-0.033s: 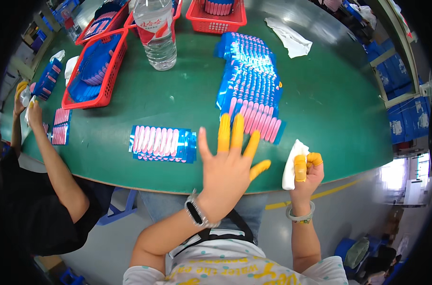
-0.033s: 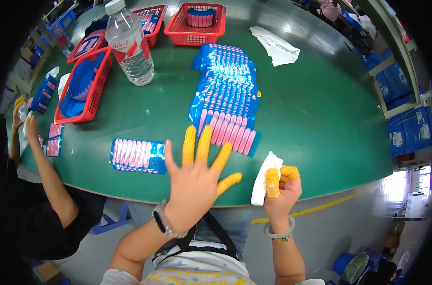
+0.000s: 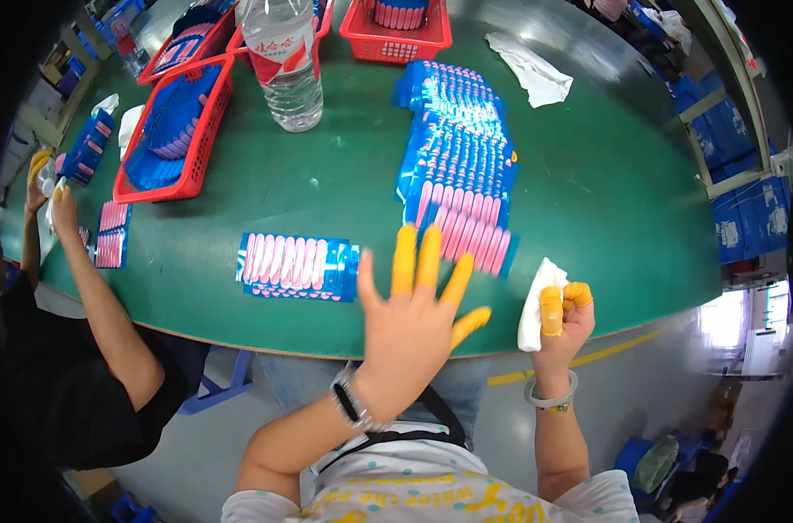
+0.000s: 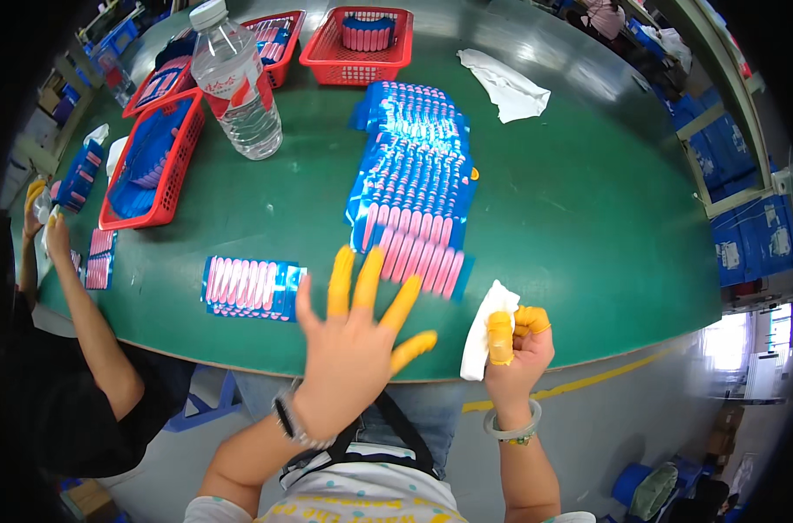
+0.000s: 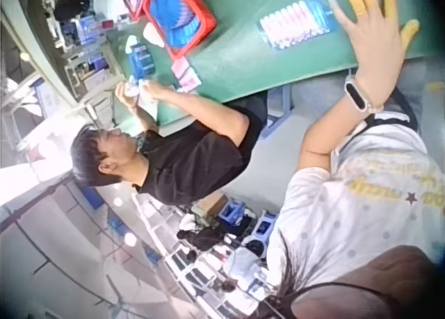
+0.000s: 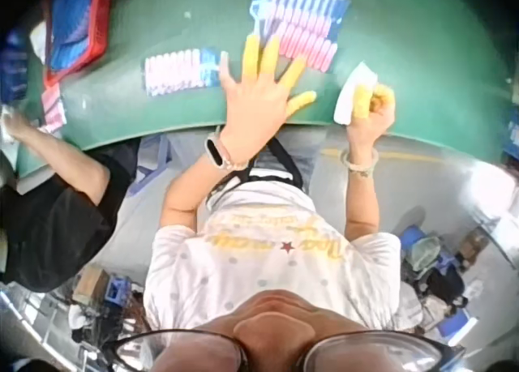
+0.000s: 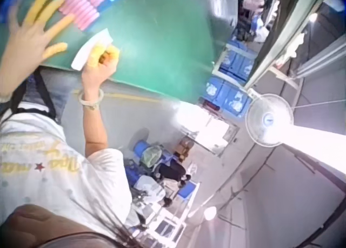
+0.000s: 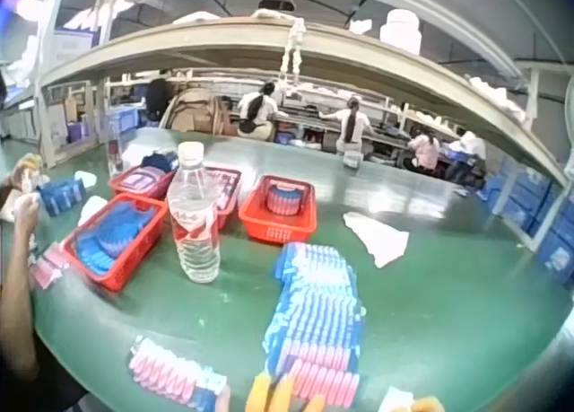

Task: The person cleans pink plastic components by wiping them with a white cloth while they rest on blue plastic sheets.

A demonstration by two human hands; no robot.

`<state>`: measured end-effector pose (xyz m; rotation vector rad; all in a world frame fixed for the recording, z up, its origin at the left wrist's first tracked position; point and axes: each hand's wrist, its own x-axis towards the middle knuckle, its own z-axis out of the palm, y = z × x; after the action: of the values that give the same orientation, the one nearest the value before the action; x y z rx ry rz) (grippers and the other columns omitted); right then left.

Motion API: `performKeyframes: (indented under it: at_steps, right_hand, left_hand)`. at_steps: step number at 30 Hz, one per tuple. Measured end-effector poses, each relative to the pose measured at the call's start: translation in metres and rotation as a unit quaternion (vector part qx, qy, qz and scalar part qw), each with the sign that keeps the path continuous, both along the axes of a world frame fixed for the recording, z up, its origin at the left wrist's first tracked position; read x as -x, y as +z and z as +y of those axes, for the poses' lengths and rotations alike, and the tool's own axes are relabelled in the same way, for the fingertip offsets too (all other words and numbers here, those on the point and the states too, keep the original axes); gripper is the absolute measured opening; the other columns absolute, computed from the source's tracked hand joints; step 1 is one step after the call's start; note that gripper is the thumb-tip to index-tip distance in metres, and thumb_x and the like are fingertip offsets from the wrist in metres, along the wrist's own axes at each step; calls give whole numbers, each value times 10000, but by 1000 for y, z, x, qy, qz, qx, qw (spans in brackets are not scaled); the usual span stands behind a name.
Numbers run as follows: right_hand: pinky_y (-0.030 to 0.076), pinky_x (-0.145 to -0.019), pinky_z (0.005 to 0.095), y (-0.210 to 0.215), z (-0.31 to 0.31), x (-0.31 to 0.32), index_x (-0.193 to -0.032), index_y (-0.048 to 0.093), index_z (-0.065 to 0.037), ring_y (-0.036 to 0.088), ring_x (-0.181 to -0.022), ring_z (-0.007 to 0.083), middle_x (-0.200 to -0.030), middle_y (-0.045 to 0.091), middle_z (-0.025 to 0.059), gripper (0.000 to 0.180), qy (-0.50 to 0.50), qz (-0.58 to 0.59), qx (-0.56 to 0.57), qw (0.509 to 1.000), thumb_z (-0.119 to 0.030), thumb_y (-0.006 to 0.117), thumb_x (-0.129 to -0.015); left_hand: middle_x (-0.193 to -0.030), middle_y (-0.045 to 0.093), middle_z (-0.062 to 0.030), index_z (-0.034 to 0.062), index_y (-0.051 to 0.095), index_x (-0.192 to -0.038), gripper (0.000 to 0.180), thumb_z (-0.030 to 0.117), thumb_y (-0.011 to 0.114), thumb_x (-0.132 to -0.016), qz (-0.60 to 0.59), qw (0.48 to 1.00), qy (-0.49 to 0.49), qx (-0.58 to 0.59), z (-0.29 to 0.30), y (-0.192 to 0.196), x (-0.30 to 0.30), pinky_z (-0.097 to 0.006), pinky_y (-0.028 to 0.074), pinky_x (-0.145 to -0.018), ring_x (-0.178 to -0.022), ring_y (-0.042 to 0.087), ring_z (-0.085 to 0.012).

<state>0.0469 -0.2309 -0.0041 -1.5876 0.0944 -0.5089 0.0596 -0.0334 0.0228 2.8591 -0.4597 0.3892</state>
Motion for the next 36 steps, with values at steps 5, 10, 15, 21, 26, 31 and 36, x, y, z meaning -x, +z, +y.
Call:
performKeyframes:
  at_steps: [5, 10, 15, 21, 26, 31, 36]
  right_hand:
    - [456, -610, 197, 11, 8, -7, -979, 552, -14, 588, -707, 51, -830, 637, 24, 184, 14, 38, -5, 999, -82, 704, -902]
    - [496, -528, 295, 47, 57, -54, -881, 633, -19, 649, -570, 197, -713, 666, 103, 187, 246, -25, 334, 910, -142, 758, -815]
    - [473, -488, 385, 34, 75, -58, -792, 615, -55, 620, -549, 274, -631, 587, 100, 190, 262, -92, 555, 784, -203, 730, -761]
    - [463, -471, 382, 32, 79, -74, -840, 642, -69, 593, -516, 270, -609, 573, 81, 228, 222, -72, 594, 770, -208, 781, -724]
    - [468, -491, 390, 29, 85, -39, -764, 537, -81, 603, -564, 273, -670, 551, 90, 212, 252, -120, 611, 741, -161, 722, -701]
    - [457, -485, 382, 32, 81, -67, -748, 533, -96, 592, -561, 265, -665, 540, 84, 208, 206, -70, 603, 768, -173, 723, -710]
    - [458, -498, 387, 34, 74, -51, -743, 527, -93, 597, -579, 258, -654, 543, 76, 228, 245, -93, 628, 733, -189, 732, -713]
  left_hand:
    - [-1478, 389, -220, 334, 607, -1316, 528, 564, 630, -842, 135, 989, -33, 40, 25, 8, 52, -684, 76, -1062, -1405, 280, -425]
    - [-1488, 330, -288, 461, 553, -1337, 518, 564, 635, -836, 135, 991, -18, 15, 28, -13, 60, -679, 83, -1062, -1414, 246, -440]
    - [-1436, 425, -245, 483, 557, -1320, 472, 479, 646, -857, 32, 999, -5, -26, 26, -22, 65, -620, 172, -1074, -1378, 361, -365]
    - [-1413, 451, -244, 458, 555, -1322, 433, 413, 608, -895, 34, 998, -22, -39, 29, -23, 64, -636, 175, -1067, -1345, 408, -372]
    - [-1425, 442, -262, 454, 449, -1421, 593, 152, 504, -914, 77, 997, -23, -11, 27, -26, 67, -615, 215, -1078, -1384, 382, -353]
    - [-1408, 436, -285, 434, 539, -1361, 495, 238, 558, -907, 61, 997, -38, -28, 32, -20, 61, -634, 179, -1064, -1348, 404, -385]
    - [-1435, 416, -287, 471, 461, -1413, 585, 204, 556, -901, 78, 996, -39, -36, 30, -22, 62, -630, 186, -1074, -1380, 368, -383]
